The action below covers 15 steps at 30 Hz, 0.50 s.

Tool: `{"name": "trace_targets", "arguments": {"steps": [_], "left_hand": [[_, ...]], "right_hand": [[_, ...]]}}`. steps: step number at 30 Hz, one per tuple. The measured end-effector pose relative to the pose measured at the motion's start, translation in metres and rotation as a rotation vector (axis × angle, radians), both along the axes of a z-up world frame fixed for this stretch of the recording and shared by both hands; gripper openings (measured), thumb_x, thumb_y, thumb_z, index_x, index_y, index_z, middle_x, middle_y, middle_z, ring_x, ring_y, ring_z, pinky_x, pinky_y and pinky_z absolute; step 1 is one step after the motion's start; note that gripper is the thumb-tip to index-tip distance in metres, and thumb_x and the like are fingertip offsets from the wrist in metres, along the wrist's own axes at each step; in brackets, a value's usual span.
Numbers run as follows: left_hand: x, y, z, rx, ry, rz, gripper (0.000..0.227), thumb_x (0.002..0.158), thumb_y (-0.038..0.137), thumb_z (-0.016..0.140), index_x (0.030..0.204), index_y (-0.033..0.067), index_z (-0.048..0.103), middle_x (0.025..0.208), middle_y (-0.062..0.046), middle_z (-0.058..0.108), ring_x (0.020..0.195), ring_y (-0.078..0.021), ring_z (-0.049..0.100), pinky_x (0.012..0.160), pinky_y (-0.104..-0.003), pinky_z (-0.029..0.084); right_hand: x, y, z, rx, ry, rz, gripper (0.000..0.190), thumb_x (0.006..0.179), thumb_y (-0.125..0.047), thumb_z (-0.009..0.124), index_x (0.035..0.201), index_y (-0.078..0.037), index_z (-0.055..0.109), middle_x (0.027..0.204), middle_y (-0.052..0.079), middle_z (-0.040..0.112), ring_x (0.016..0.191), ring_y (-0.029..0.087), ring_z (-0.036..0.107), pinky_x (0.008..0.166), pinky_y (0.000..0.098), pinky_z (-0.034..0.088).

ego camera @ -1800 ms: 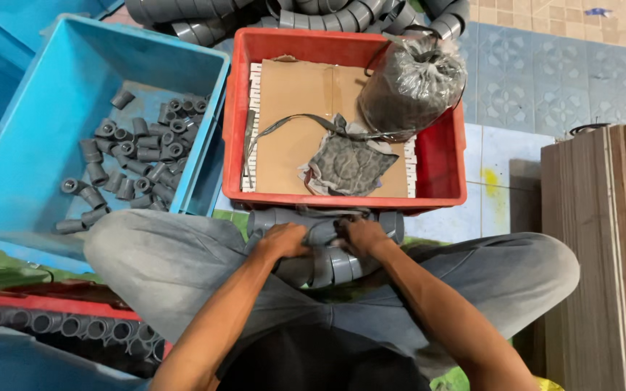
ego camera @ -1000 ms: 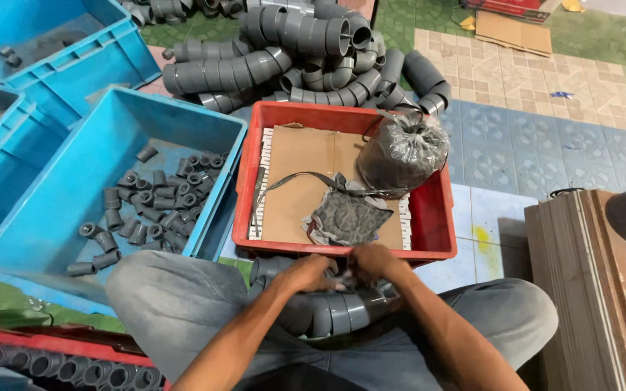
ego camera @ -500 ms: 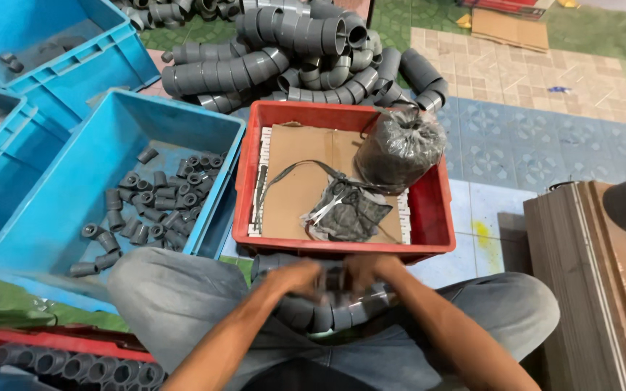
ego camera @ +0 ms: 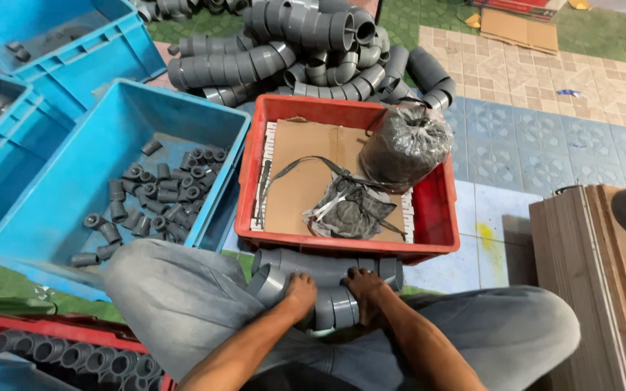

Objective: The person sits on the floor and assembles small gray plastic pipe fittings by hand. They pick up individual fittings from a blue crate and attach them to a long black cable or strap, then place the assembled pieces into a red crate.

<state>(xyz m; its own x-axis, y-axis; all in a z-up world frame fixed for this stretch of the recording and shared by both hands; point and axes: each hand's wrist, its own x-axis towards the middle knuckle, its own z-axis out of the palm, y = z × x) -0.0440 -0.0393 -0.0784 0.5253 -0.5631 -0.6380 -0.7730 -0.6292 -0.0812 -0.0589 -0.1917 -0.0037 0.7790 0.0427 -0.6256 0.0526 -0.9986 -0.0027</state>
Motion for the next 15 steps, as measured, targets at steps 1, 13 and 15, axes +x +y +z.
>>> {"name": "trace_targets", "arguments": {"steps": [1, 13, 15], "left_hand": [[0.001, 0.002, 0.005, 0.001, -0.007, 0.003, 0.040, 0.101, 0.029, 0.046, 0.132, 0.0083, 0.060, 0.137, -0.016, 0.056, 0.124, -0.0386, 0.048, 0.093, -0.064, 0.040], [0.000, 0.004, 0.000, 0.109, -0.065, -0.020, 0.052, 0.090, 0.013, 0.063, 0.141, 0.0113, 0.051, 0.133, -0.023, 0.058, 0.117, -0.0438, 0.055, 0.090, -0.071, 0.042], [0.002, 0.006, -0.001, 0.056, -0.104, -0.037, 0.035, 0.099, 0.014, 0.050, 0.131, 0.0086, 0.062, 0.129, -0.019, 0.063, 0.117, -0.0399, 0.057, 0.089, -0.067, 0.044]], "right_hand": [[-0.001, -0.002, 0.024, 0.001, -0.007, 0.003, 0.037, 0.091, -0.031, 0.059, 0.127, -0.033, 0.058, 0.134, 0.007, 0.050, 0.117, 0.040, 0.059, 0.082, 0.0562, 0.056], [0.020, -0.027, 0.072, 0.298, 0.407, 0.147, 0.136, 0.034, -0.035, 0.096, 0.152, -0.006, 0.035, 0.138, 0.022, 0.056, 0.130, 0.037, 0.052, 0.103, 0.0450, 0.051], [0.027, 0.008, 0.154, 0.066, 0.705, 0.028, 0.123, 0.055, -0.027, 0.088, 0.155, 0.005, 0.024, 0.140, 0.029, 0.051, 0.133, 0.038, 0.048, 0.111, 0.0361, 0.045]]}}
